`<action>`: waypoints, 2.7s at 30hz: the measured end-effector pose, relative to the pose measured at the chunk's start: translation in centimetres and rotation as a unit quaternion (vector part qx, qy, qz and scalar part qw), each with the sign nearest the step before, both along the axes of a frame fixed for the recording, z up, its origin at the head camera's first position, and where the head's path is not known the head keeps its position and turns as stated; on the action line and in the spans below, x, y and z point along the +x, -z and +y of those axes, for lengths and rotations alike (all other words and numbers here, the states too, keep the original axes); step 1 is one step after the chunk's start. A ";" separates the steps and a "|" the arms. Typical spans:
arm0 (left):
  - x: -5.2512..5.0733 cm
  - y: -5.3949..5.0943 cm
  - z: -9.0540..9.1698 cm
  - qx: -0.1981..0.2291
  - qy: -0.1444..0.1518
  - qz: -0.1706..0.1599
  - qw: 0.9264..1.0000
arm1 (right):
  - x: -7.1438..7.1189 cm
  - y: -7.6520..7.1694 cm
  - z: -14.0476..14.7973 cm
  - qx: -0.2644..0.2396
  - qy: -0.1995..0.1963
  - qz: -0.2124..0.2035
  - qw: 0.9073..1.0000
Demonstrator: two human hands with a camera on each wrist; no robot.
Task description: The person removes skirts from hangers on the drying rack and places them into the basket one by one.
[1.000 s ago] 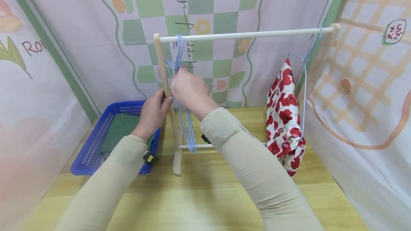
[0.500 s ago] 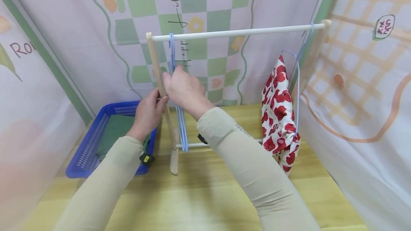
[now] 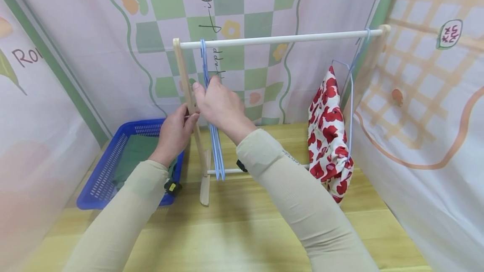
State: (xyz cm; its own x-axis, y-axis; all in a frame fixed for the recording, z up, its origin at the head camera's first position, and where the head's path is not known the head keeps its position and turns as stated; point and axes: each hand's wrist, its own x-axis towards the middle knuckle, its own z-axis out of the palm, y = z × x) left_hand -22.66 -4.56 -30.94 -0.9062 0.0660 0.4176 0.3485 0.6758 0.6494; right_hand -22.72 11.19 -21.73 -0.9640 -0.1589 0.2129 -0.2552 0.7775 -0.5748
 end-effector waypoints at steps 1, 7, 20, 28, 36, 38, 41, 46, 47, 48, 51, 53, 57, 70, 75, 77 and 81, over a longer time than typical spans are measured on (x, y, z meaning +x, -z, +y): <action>0.0 0.0 0.0 0.001 0.000 0.000 1.000 | 0.0 0.0 0.0 -0.002 0.000 0.001 1.000; 0.0 0.0 0.0 0.000 0.000 0.001 1.000 | 0.1 0.0 0.2 0.002 -0.003 0.006 1.000; 0.0 0.1 0.0 -0.005 -0.005 -0.005 1.000 | 0.6 -0.2 0.3 -0.015 -0.018 0.006 1.000; 0.1 0.0 0.1 -0.007 -0.007 0.001 1.000 | 0.9 -0.2 0.6 -0.011 -0.013 0.004 1.000; 0.0 0.0 0.1 -0.011 -0.010 0.004 1.000 | 1.0 -0.1 0.9 -0.008 -0.011 0.010 1.000; -0.1 0.1 0.1 -0.011 -0.010 0.005 1.000 | 1.0 -0.1 1.1 -0.008 -0.008 0.010 1.000; -0.1 0.1 0.2 -0.011 -0.011 0.006 1.000 | 1.0 -0.1 1.6 -0.009 -0.006 0.006 1.000; 0.0 0.2 0.1 -0.010 -0.009 0.011 1.000 | 1.0 0.0 2.5 -0.012 -0.002 0.006 1.000; 0.0 0.2 0.1 -0.010 -0.007 0.012 1.000 | 1.0 0.0 2.8 -0.011 0.000 0.007 1.000; 0.0 0.2 0.1 -0.010 -0.006 0.013 1.000 | 0.9 0.0 3.1 -0.010 0.003 0.008 1.000; -0.1 0.2 0.1 -0.013 -0.004 0.012 1.000 | 0.8 -0.1 4.0 -0.007 0.012 0.018 1.000; -0.1 0.2 0.0 -0.013 -0.003 0.009 1.000 | 0.8 -0.1 4.6 -0.006 0.013 0.023 1.000; 0.0 0.2 -0.1 -0.015 -0.004 0.007 1.000 | 0.7 0.1 5.8 -0.007 0.017 0.032 0.999; 0.1 0.1 0.0 -0.011 -0.004 0.005 1.000 | 0.8 0.4 8.5 -0.004 0.034 0.048 0.998; 0.1 0.0 0.0 -0.007 -0.003 0.003 1.000 | 1.0 0.4 9.5 0.003 0.045 0.044 0.998; 0.1 0.0 0.0 -0.006 -0.003 0.000 1.000 | 1.1 0.5 9.9 0.004 0.049 0.042 0.998; 0.1 0.0 0.0 -0.007 -0.006 -0.001 1.000 | 1.2 0.6 10.7 0.011 0.055 0.040 0.998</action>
State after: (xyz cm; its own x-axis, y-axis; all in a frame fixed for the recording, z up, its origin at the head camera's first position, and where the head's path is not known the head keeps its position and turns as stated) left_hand -22.55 -4.53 -30.96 -0.9082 0.0606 0.4142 0.3385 0.6884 0.6415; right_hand -21.49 21.91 -22.34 -0.9562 -0.0589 0.2868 -0.2117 0.8158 -0.5382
